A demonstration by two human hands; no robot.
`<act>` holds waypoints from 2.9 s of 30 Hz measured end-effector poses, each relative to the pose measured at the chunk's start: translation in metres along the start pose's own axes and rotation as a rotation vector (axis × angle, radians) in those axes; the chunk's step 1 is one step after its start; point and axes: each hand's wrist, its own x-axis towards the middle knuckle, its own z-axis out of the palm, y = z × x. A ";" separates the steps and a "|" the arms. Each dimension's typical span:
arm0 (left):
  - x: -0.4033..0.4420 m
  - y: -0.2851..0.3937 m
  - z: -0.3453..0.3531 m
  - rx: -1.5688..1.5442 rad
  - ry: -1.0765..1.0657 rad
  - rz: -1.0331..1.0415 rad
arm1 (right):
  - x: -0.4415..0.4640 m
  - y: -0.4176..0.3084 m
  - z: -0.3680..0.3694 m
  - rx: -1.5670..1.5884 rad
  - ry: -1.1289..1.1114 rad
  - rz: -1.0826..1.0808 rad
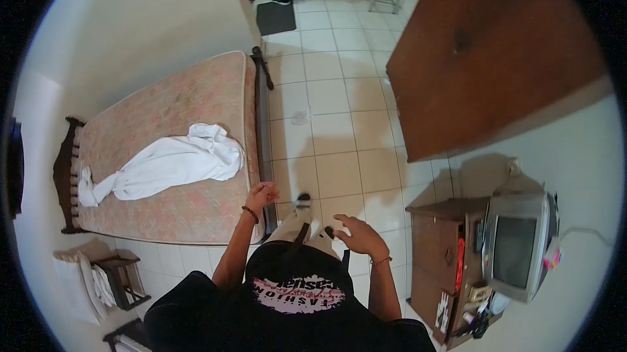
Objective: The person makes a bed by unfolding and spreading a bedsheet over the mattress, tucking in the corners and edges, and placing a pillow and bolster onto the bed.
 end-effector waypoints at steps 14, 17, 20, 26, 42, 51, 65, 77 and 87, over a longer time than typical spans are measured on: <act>0.199 0.139 -0.012 -0.082 -0.045 0.005 | 0.286 -0.095 -0.130 -0.179 -0.248 -0.187; 0.234 0.190 -0.024 -0.112 0.022 0.031 | 0.335 -0.126 -0.165 -0.108 -0.180 -0.197; 0.258 0.233 -0.033 -0.157 0.071 0.066 | 0.379 -0.144 -0.188 -0.101 -0.193 -0.205; 0.302 0.273 -0.035 -0.164 0.137 0.057 | 0.467 -0.157 -0.207 -0.173 -0.396 -0.293; 0.554 0.422 -0.005 -0.562 0.380 0.149 | 0.781 -0.220 -0.393 -0.374 -0.767 -0.585; 0.593 0.469 -0.012 -0.584 0.536 0.154 | 0.874 -0.242 -0.436 -0.427 -0.771 -0.548; 0.616 0.490 -0.060 -0.675 0.722 0.291 | 0.925 -0.308 -0.404 -0.490 -1.130 -0.655; 0.639 0.515 -0.184 -0.758 0.881 0.326 | 1.027 -0.432 -0.296 -0.613 -1.284 -0.891; 0.634 0.588 -0.318 -0.616 0.870 0.465 | 1.071 -0.569 -0.208 -0.529 -1.263 -0.969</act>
